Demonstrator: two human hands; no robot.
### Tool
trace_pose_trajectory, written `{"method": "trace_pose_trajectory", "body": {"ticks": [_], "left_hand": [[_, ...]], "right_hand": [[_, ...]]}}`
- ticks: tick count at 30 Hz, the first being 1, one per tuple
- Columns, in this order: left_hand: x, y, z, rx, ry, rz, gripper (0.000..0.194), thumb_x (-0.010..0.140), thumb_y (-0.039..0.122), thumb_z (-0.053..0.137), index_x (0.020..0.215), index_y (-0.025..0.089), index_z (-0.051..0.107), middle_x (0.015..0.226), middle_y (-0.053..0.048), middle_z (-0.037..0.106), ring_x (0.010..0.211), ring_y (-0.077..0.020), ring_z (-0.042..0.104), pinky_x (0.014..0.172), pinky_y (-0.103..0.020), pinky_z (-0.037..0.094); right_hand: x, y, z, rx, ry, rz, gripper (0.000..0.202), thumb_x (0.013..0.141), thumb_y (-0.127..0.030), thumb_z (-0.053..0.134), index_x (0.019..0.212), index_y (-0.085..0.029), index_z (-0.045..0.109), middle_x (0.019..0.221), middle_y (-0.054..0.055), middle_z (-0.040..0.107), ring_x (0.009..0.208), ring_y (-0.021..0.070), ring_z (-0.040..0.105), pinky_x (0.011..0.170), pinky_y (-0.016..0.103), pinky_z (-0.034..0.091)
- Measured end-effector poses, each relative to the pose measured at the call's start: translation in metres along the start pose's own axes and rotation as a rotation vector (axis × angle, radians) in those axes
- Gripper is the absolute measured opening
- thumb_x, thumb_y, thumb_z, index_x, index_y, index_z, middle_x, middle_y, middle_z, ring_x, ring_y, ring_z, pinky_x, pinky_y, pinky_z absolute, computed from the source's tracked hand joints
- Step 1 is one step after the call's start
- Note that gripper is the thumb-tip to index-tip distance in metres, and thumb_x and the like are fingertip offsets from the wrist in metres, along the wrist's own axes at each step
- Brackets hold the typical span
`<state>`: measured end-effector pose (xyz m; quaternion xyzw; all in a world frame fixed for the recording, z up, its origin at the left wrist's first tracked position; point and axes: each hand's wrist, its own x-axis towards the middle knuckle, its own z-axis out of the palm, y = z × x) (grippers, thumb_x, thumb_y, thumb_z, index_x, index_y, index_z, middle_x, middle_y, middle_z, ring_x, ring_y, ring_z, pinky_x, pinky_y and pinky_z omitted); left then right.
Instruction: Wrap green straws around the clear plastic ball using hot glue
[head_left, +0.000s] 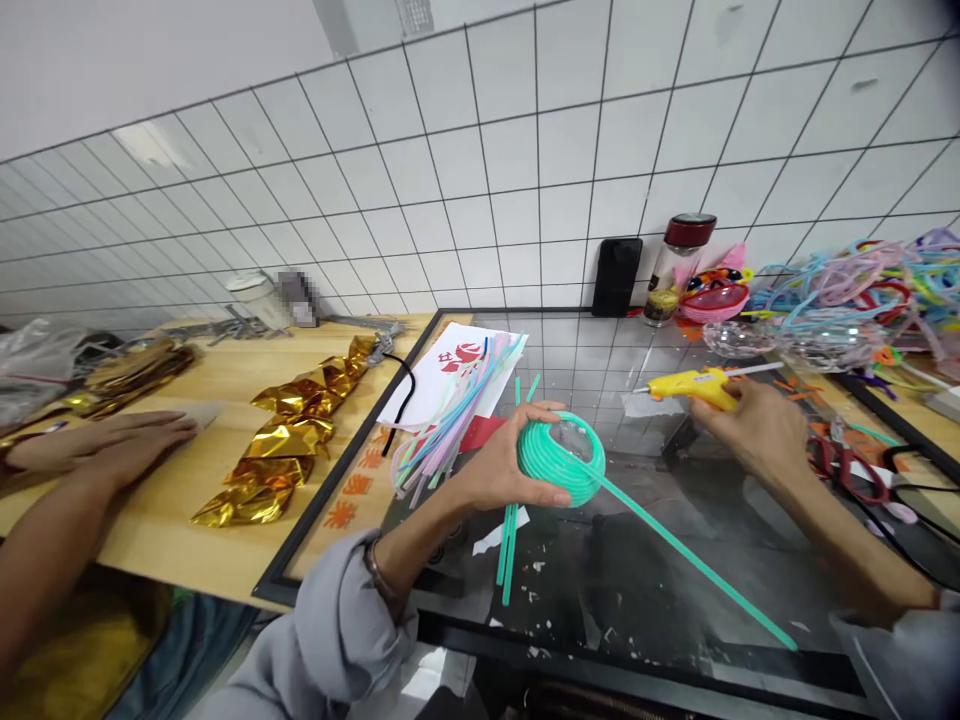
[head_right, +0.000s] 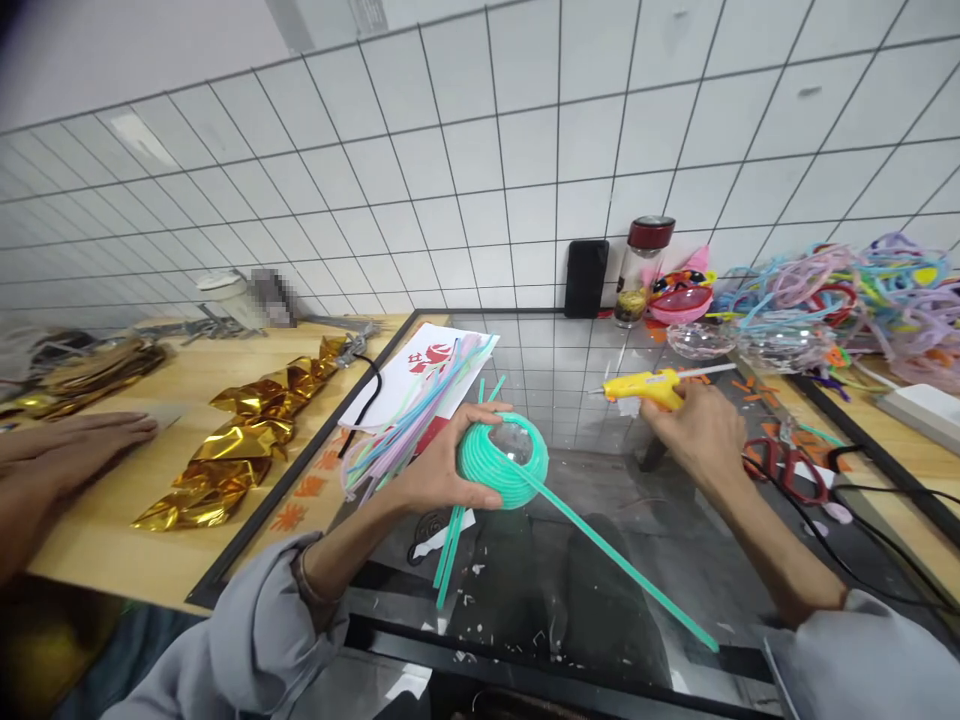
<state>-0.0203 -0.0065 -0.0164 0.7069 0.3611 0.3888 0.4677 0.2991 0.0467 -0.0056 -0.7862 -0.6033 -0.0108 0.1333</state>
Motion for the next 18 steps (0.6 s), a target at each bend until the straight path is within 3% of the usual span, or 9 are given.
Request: {"method": "trace_pose_trajectory", "body": {"ticks": [3,6,11,18], "left_hand": [[0.0,0.0,0.0,0.009,-0.017,0.035,0.079,0.056,0.035,0.094,0.121,0.024,0.051,0.151,-0.016,0.046,0.143,-0.0354,0.044,0.119,-0.054,0.03],[0.001,0.002,0.0,0.015,-0.024,0.061,0.075,0.059,0.032,0.093,0.12,0.024,0.051,0.149,-0.015,0.049,0.144,-0.034,0.044,0.12,-0.055,0.029],[0.001,0.005,0.001,0.01,-0.03,0.066,0.073,0.059,0.029,0.092,0.12,0.024,0.052,0.149,-0.014,0.048,0.145,-0.0333,0.043,0.12,-0.053,0.031],[0.003,0.004,0.001,0.039,-0.029,0.105,0.074,0.057,0.03,0.093,0.119,0.023,0.052,0.147,-0.015,0.051,0.146,-0.0353,0.043,0.119,-0.055,0.031]], "right_hand": [[-0.007,-0.001,-0.001,0.274,0.296,-0.165,0.038,0.082,-0.047,0.063,0.103,-0.016,0.067,0.099,0.02,0.071,0.095,0.0382,0.067,0.077,0.043,0.049],[-0.022,-0.011,-0.004,0.436,0.457,-0.358,0.031,0.08,-0.048,0.065,0.096,-0.021,0.064,0.092,0.014,0.068,0.084,0.0344,0.065,0.075,0.044,0.05],[-0.044,-0.029,-0.01,0.483,0.522,-0.601,0.024,0.084,-0.043,0.065,0.097,-0.023,0.061,0.09,0.012,0.066,0.088,0.0337,0.064,0.078,0.046,0.051],[-0.051,-0.033,-0.012,0.508,0.54,-0.677,0.023,0.082,-0.039,0.07,0.097,-0.025,0.059,0.09,0.01,0.065,0.085,0.031,0.064,0.074,0.046,0.053]]}}
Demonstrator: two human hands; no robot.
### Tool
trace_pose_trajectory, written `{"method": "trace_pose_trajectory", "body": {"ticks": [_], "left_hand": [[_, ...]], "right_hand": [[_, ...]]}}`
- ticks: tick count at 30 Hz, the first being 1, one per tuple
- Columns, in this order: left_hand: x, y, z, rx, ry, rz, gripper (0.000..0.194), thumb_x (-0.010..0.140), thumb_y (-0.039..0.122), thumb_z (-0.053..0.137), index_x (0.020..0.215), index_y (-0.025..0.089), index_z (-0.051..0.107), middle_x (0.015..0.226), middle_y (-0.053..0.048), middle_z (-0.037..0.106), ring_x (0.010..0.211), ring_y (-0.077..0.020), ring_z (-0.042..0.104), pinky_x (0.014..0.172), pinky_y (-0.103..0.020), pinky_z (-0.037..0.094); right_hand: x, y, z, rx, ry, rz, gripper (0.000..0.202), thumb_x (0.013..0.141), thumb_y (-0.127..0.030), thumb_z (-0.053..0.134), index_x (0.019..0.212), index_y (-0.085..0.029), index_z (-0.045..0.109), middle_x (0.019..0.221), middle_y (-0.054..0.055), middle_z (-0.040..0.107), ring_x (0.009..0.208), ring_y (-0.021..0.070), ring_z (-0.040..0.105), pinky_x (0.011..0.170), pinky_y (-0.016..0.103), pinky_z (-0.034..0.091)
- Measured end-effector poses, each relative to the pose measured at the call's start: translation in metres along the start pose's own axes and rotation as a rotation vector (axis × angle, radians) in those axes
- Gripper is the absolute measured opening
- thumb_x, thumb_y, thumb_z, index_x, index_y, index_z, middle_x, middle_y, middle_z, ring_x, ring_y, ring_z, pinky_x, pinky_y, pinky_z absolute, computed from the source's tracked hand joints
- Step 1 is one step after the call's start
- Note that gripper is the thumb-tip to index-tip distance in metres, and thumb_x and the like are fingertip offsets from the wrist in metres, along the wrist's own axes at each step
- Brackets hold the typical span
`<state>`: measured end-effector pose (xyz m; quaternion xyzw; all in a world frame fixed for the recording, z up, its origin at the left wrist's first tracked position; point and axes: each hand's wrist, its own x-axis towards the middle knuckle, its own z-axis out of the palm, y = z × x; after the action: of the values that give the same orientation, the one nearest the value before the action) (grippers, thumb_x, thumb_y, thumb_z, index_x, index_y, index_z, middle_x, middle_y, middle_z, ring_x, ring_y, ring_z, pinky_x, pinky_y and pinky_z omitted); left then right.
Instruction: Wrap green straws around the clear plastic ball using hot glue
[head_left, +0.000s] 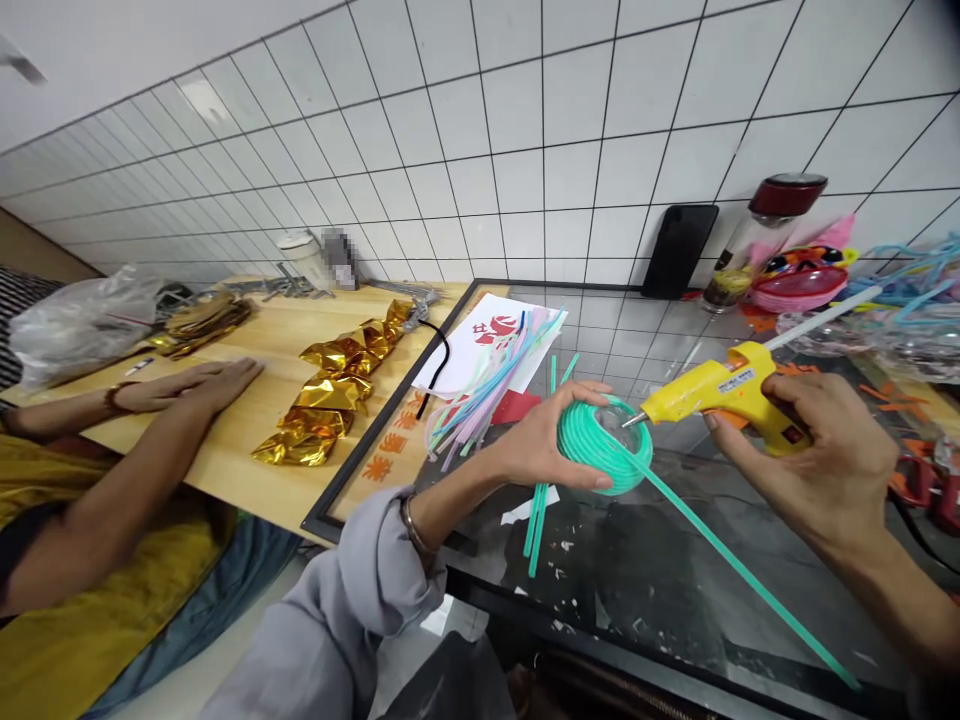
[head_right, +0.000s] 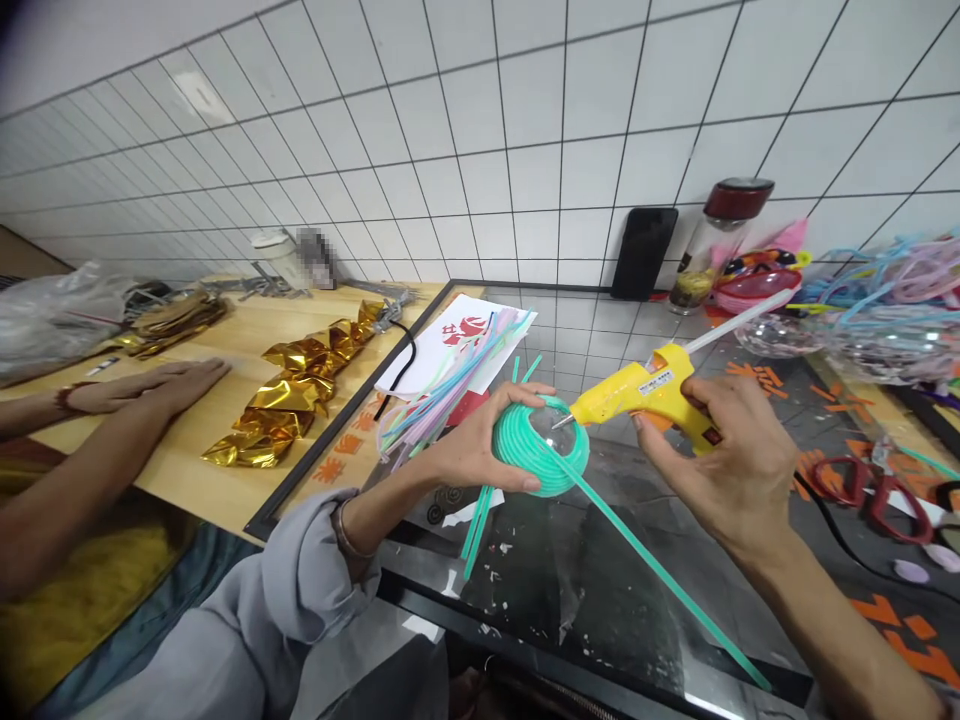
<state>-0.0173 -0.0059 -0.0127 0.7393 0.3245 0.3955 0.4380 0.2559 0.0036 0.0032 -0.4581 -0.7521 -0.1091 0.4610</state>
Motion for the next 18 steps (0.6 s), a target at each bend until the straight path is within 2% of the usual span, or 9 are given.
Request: {"method": "trace_pose_trajectory", "body": {"ticks": [4,14,18], "left_hand": [[0.0,0.0,0.0,0.012,-0.003,0.016,0.073,0.059,0.029,0.093,0.119,0.023,0.052,0.146,-0.015,0.051,0.146,-0.0346,0.043,0.12,-0.055,0.03],[-0.002,0.001,-0.001,0.015,-0.023,-0.026,0.075,0.06,0.034,0.092,0.123,0.024,0.052,0.151,-0.015,0.047,0.146,-0.0362,0.042,0.121,-0.058,0.028],[-0.001,0.003,-0.001,0.007,-0.025,-0.021,0.074,0.058,0.033,0.092,0.12,0.024,0.054,0.152,-0.015,0.047,0.144,-0.0367,0.044,0.12,-0.056,0.03]], "right_hand": [[0.0,-0.004,-0.003,0.003,-0.054,0.058,0.019,0.086,-0.04,0.065,0.1,-0.029,0.057,0.093,0.01,0.062,0.089,0.0328,0.063,0.076,0.049,0.051],[0.002,-0.022,-0.005,0.018,-0.001,0.066,0.021,0.081,-0.037,0.07,0.094,-0.026,0.058,0.091,0.009,0.061,0.083,0.0283,0.061,0.072,0.043,0.051],[0.002,-0.026,-0.003,0.068,0.024,0.2,0.022,0.078,-0.04,0.072,0.089,-0.027,0.058,0.088,0.006,0.06,0.082,0.0259,0.06,0.073,0.041,0.05]]}}
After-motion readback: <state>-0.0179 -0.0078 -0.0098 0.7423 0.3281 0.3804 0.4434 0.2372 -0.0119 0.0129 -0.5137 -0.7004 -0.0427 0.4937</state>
